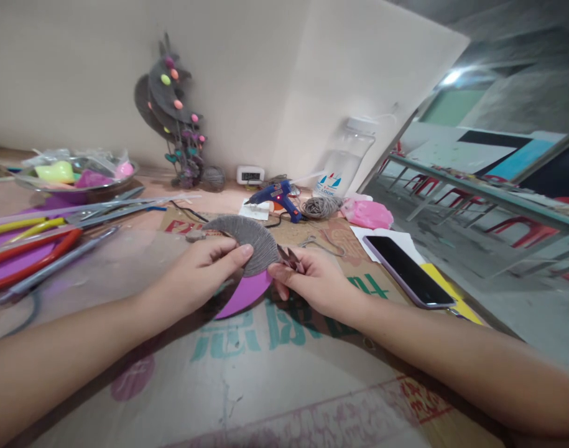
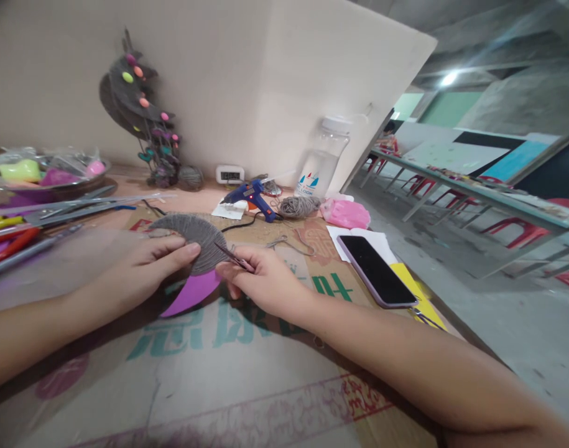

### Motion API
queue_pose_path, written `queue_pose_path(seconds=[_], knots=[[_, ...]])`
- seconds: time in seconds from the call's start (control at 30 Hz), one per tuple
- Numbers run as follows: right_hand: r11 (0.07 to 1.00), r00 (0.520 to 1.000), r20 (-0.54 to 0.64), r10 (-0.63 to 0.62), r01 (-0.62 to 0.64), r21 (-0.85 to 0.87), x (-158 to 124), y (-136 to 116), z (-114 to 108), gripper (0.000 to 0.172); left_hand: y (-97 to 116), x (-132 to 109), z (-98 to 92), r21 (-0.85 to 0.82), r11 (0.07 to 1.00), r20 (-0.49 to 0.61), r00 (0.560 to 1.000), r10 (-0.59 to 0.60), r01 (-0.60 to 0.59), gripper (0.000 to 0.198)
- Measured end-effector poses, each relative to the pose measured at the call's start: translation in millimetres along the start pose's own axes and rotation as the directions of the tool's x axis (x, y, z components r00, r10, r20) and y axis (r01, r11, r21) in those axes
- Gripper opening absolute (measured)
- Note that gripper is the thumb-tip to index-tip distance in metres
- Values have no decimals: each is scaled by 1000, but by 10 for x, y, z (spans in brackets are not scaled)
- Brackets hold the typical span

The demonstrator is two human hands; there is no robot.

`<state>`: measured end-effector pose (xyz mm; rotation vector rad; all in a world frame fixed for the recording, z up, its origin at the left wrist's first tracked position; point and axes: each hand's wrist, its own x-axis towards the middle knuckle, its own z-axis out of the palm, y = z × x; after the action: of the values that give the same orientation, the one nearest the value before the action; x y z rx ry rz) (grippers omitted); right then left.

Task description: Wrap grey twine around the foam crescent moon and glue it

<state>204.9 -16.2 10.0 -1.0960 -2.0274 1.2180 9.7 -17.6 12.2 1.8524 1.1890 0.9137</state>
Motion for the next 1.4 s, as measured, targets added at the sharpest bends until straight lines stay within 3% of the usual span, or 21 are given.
queue_pose_path(seconds=[0.2,0.3,0.37,0.47,0.6,0.77,0.87,1.0,1.2,1.4], knots=[[999,999,-9,44,-44,-6,-19,-28,21,31,26,8,2,39,998,-58,997,-51,54,38],[999,981,-190,-42,42,-5,-43,-22,-11,35,27,2,-6,65,997,-81,996,-30,35,38],[989,923,-355,-146,142,-37,-44,-20,-58,38,33,-2,-9,67,997,-88,996,-31,37,37],[987,886,-437,-158,153,-48,-10,-19,-123,31,40,1,-2,60,997,-100,994,-37,43,36],[1000,937,-349,-27,25,-11,41,-4,-134,27,15,6,20,-10,999,-74,996,-44,44,35],[999,975,-221,-4,-4,-35,28,36,-87,27,-28,-7,19,24,1000,21,1000,-4,3,35],[998,985,-171,30,-38,-44,13,59,-68,32,-36,-19,11,53,998,24,999,24,-26,35],[999,985,-165,38,-41,-16,15,65,-59,32,-29,-24,18,37,998,17,999,50,-50,33],[996,985,-164,54,-41,81,25,33,-59,30,22,-15,43,65,998,16,1000,-10,9,24],[999,984,-180,12,-20,-41,6,31,-50,32,11,-18,30,180,982,-21,998,-58,61,34]])
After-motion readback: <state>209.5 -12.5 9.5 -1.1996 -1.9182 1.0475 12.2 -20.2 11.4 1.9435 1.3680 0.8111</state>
